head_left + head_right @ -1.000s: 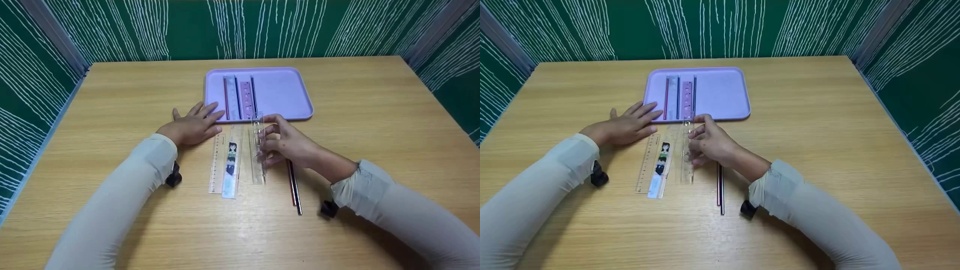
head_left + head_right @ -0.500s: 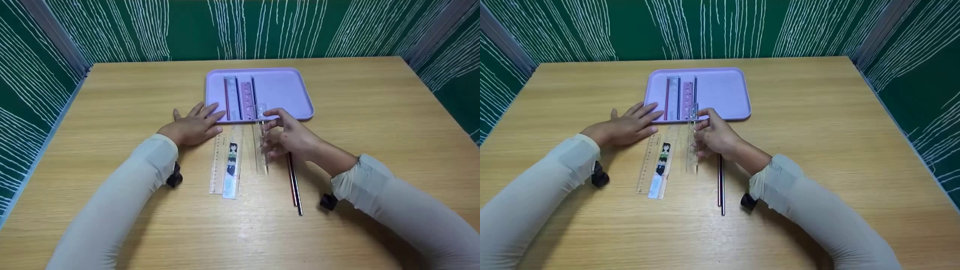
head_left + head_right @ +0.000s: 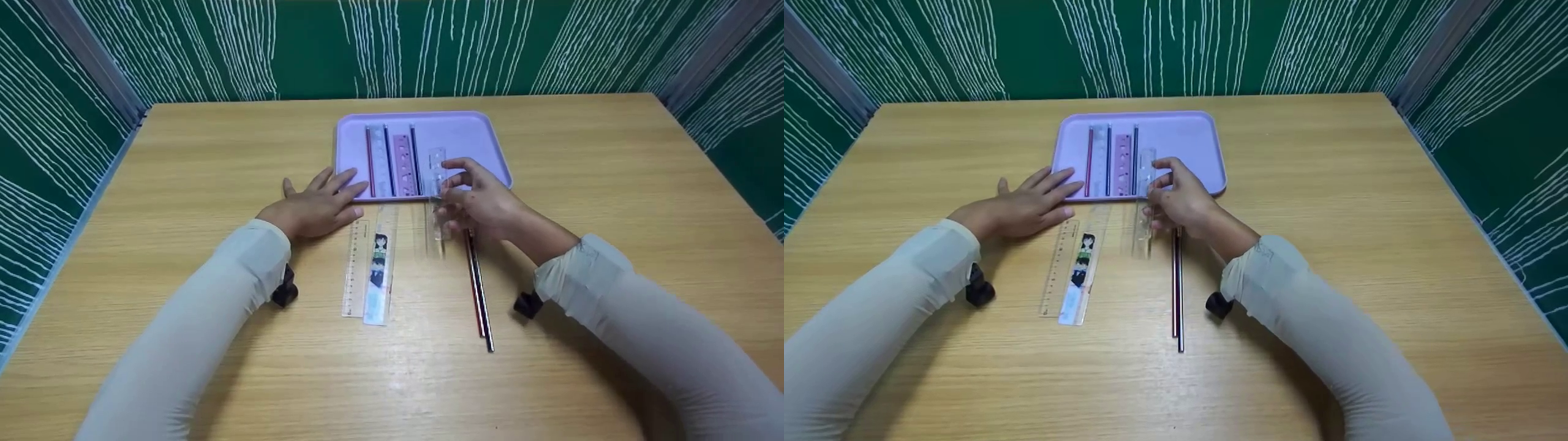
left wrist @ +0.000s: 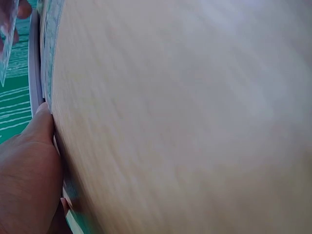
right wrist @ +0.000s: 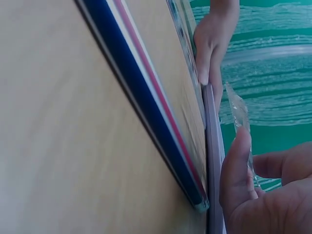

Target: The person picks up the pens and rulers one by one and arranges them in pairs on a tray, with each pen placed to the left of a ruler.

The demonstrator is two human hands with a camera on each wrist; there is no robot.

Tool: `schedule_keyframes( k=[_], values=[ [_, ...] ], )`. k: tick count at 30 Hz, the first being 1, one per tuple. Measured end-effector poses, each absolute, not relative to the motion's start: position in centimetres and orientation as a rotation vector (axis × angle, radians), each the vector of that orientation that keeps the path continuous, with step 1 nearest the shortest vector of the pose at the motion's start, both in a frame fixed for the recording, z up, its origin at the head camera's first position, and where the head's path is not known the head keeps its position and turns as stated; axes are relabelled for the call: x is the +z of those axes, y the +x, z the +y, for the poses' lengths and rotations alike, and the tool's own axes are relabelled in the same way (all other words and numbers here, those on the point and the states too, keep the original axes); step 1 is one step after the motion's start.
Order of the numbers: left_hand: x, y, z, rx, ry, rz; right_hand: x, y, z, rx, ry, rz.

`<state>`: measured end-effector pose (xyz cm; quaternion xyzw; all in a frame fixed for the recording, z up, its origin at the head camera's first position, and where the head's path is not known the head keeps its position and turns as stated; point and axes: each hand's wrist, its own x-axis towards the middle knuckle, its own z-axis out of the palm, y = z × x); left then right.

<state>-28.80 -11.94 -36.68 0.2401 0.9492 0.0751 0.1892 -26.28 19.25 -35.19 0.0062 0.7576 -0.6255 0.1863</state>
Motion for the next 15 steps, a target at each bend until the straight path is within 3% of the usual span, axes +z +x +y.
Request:
schedule_keyframes(
  k=[15],
  values=[
    [-36.8,-28.8,-11.8,0.178,0.663,2.669,-34.9,-28.8,19.1,-1.775,0.04,2.167]
  ],
)
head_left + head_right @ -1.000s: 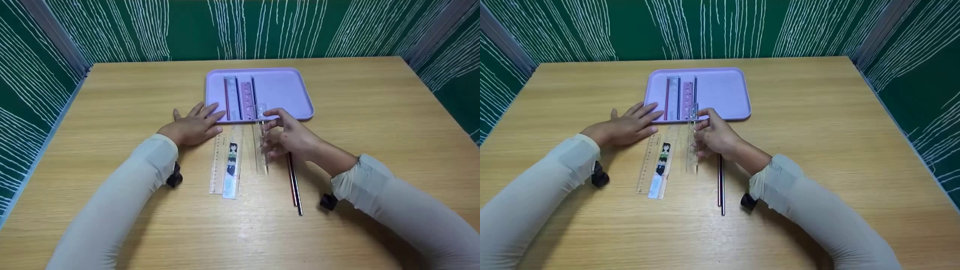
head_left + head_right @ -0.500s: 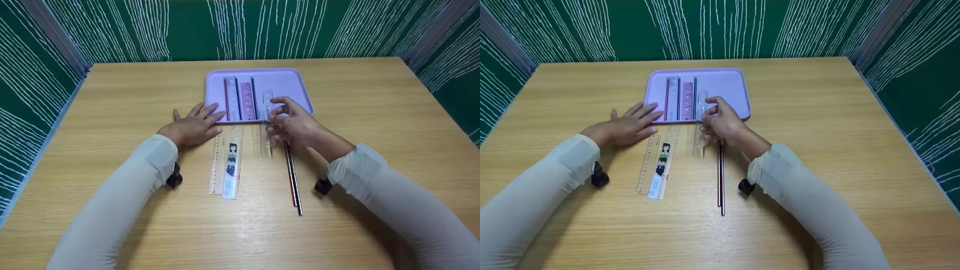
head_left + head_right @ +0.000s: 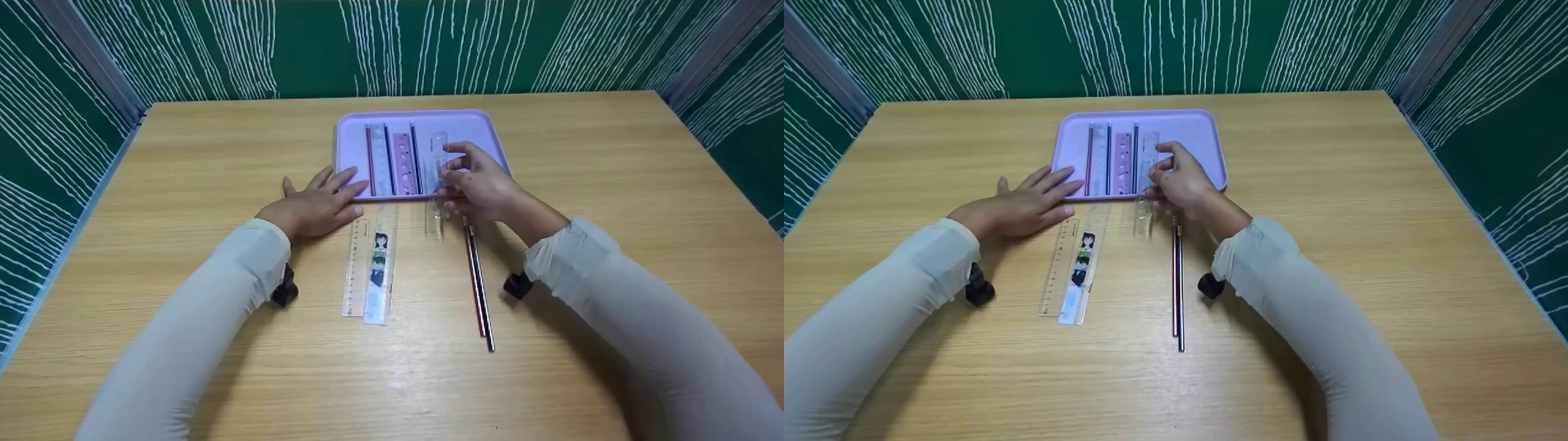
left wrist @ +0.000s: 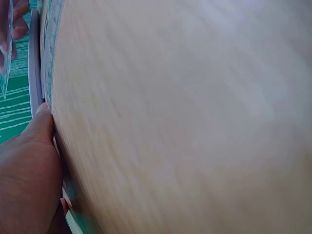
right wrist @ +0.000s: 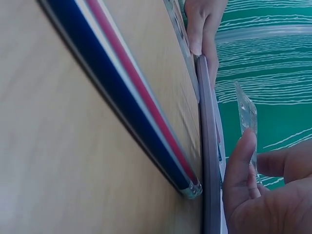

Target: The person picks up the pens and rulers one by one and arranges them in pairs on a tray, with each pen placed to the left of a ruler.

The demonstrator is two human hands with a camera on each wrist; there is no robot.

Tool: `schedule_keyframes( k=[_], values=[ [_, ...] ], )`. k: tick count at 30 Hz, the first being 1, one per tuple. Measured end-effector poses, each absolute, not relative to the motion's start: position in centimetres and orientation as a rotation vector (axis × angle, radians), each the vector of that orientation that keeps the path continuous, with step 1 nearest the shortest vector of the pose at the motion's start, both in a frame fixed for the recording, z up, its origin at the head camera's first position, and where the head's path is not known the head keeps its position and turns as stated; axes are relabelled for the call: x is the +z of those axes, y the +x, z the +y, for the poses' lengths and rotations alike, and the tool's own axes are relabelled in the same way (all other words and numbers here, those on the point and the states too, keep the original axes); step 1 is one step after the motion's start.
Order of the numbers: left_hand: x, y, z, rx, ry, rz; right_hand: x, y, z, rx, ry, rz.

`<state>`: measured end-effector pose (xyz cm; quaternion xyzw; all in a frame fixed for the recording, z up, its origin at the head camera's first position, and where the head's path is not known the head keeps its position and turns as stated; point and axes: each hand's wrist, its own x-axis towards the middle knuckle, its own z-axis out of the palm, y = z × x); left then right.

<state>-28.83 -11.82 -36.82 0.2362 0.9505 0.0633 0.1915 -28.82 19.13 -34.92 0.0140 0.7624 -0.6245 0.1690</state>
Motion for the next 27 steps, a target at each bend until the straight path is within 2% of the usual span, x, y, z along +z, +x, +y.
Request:
schedule_keyframes(
  k=[27],
  values=[
    [-36.7,-28.8,-11.9,0.196,0.661,2.67,-35.2,-32.7,17.9,-1.659,0.129,2.339]
  ],
)
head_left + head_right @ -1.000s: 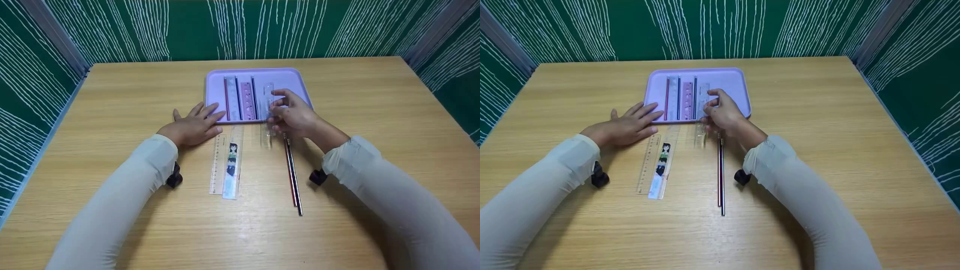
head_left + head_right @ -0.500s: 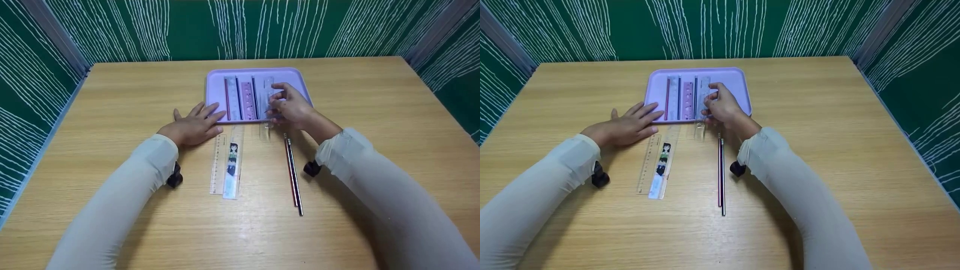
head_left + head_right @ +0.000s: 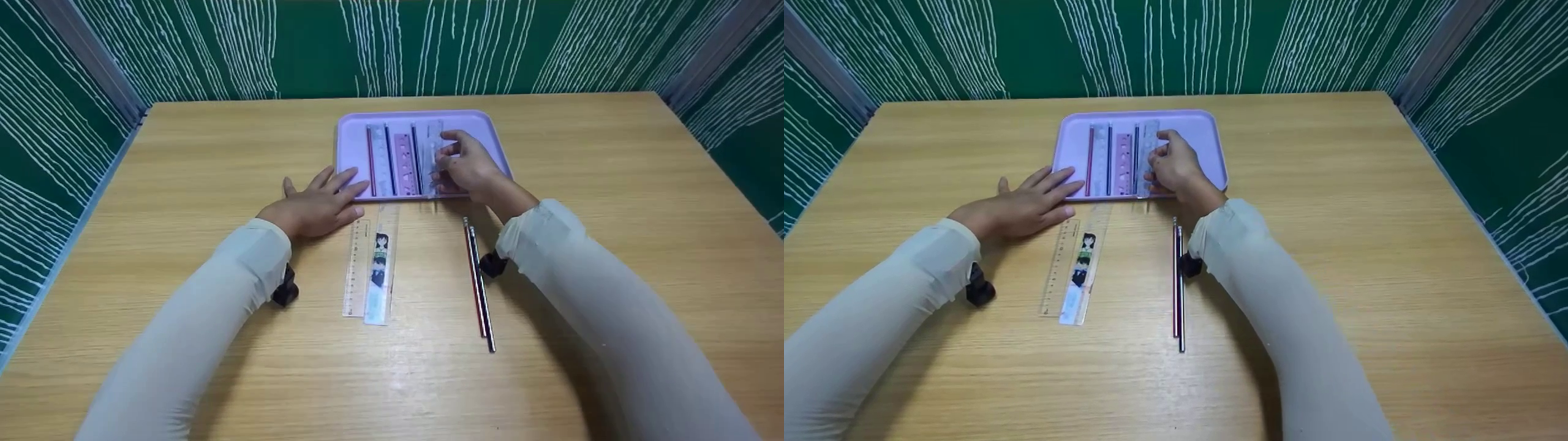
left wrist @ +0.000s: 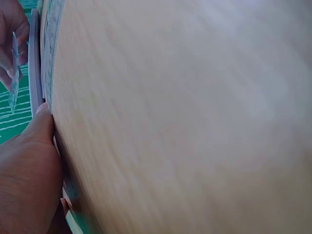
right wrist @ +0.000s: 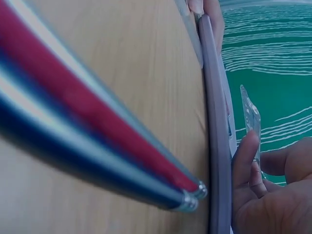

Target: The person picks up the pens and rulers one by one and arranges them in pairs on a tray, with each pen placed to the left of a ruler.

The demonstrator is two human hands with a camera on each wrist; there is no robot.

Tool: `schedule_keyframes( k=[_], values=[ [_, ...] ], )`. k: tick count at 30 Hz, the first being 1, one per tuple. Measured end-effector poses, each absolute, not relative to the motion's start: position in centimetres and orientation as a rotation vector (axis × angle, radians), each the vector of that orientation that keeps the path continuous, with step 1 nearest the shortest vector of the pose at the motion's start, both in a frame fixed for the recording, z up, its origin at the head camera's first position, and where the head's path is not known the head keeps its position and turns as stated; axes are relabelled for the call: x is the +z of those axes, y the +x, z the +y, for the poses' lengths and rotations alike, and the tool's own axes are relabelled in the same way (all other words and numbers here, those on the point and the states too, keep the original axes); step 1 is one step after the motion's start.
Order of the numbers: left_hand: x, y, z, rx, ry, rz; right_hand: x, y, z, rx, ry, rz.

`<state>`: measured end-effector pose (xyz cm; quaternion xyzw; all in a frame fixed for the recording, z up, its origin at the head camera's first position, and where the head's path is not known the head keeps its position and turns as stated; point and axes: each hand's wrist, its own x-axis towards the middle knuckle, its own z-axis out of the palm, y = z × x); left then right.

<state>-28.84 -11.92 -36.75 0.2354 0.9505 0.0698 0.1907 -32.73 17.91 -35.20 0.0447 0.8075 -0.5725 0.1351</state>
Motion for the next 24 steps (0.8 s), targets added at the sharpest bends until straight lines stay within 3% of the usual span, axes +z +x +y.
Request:
schedule_keyframes(
  k=[24],
  values=[
    [-36.9,-28.9,-12.0,0.213,0.662,2.665,-35.4,-34.5,16.7,-1.219,0.145,2.704]
  ],
)
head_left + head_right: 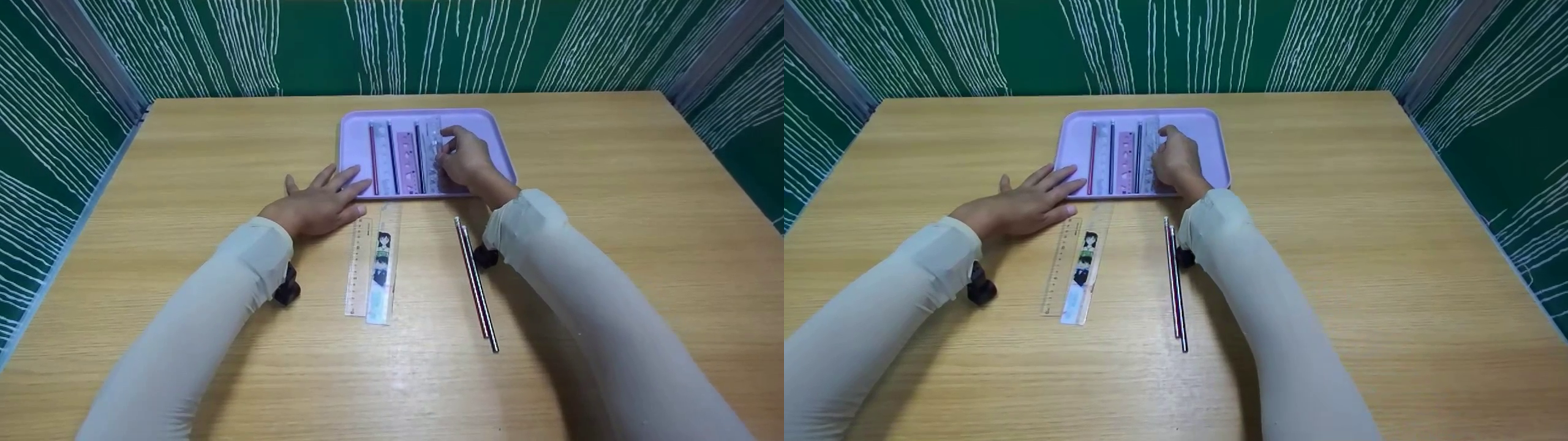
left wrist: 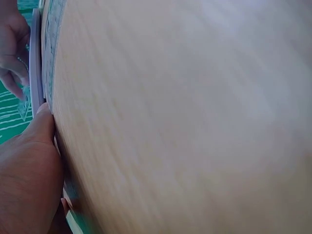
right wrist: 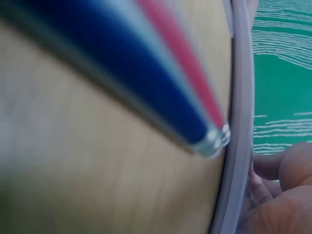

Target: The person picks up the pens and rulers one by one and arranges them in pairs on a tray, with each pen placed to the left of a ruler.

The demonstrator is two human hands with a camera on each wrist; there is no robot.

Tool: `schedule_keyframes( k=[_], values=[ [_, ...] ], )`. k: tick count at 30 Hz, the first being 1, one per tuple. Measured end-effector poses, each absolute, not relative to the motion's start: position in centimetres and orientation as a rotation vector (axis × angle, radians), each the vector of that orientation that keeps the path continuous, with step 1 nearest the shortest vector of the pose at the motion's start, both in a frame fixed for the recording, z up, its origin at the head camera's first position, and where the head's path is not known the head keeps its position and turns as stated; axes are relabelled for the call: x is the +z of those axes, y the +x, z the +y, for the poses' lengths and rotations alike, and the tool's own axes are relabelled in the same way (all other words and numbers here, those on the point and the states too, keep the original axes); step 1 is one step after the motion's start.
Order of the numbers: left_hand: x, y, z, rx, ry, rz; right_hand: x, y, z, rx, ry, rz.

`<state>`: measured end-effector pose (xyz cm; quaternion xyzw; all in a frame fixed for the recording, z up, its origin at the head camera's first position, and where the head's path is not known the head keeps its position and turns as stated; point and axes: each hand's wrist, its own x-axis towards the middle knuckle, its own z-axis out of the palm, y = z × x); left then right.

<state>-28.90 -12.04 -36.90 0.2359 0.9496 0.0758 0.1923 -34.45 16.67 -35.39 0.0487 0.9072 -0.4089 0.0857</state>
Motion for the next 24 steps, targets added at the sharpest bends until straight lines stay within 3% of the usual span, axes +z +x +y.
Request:
schedule_keyframes(
  k=[24],
  values=[
    [-36.78,-28.83,-12.06,0.215,0.669,2.669,-35.12,-33.69,16.02,-0.955,0.197,2.822]
  ],
)
